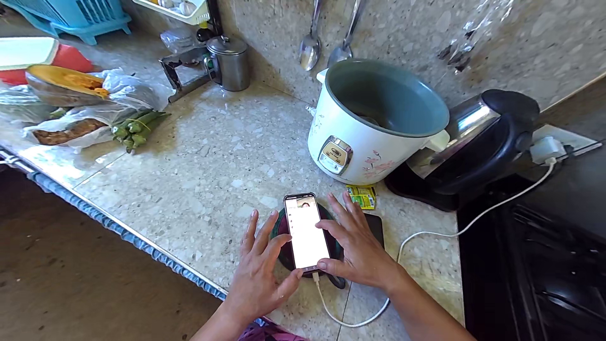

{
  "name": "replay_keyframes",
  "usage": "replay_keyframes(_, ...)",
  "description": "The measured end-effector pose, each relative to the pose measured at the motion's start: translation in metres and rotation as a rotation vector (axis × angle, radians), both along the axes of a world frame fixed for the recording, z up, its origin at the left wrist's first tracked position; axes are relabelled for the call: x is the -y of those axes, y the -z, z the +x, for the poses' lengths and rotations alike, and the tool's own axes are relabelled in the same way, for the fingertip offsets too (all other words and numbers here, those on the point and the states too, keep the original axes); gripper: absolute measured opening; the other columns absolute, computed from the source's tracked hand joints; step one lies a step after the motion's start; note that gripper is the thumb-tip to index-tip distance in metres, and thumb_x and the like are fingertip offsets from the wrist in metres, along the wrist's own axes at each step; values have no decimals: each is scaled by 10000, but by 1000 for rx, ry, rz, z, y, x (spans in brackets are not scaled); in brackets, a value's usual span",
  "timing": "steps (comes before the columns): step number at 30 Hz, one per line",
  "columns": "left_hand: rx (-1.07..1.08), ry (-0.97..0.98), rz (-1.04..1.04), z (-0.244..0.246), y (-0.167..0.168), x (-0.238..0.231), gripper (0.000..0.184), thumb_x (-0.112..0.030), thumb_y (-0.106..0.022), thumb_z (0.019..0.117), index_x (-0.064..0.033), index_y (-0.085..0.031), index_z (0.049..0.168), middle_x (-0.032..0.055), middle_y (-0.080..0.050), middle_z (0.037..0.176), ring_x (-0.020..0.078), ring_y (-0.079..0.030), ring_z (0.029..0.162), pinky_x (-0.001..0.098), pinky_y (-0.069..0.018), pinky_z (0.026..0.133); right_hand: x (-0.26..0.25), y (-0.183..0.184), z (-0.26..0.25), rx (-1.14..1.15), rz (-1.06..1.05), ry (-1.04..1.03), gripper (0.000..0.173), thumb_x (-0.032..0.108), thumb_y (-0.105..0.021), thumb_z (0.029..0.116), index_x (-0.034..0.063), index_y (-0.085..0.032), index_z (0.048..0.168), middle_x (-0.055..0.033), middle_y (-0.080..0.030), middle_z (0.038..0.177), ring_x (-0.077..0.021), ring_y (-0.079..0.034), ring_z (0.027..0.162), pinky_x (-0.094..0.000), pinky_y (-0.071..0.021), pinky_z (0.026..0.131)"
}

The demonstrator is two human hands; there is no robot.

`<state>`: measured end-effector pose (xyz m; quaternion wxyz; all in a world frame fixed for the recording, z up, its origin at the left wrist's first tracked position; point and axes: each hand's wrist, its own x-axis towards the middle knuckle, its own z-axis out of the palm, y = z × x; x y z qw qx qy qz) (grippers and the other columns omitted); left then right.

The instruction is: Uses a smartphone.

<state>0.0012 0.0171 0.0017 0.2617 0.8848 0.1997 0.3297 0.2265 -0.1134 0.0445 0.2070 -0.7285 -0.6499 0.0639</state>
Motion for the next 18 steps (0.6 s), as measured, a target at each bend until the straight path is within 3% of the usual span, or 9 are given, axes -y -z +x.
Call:
replay_keyframes(7, -7, 1, 3, 0, 0, 0, 540, -645, -558, 911, -210, -655, 1216, 144, -427, 1591, 455, -200, 1532, 617, -223, 1212, 0, 1, 1, -8, 55, 4, 804, 873, -429, 847, 270, -641, 1335, -190, -279, 1673, -477, -109, 1563, -718, -125, 1218)
replay_keyframes(14, -3, -3, 10, 0, 0, 0, 545, -648, -569, 906, -205, -659, 1211, 144, -429, 1590, 452, -207, 1531, 608, -229, 1214, -8, -3, -11, -10, -18, -53, 858, 913, -372, 832, 375, -541, 1478, -162, -227, 1699, -481, -68, 1566, -742, -93, 1208)
replay_keyframes(18, 1, -9, 8, 0, 0, 0, 554, -662, -572, 901, -210, -662, 1209, 139, -438, 1585, 449, -214, 1531, 603, -230, 1216, -13, -3, -17, 20, -46, -81, 857, 918, -359, 830, 376, -547, 1466, -161, -220, 1701, -486, -52, 1566, -737, -92, 1207)
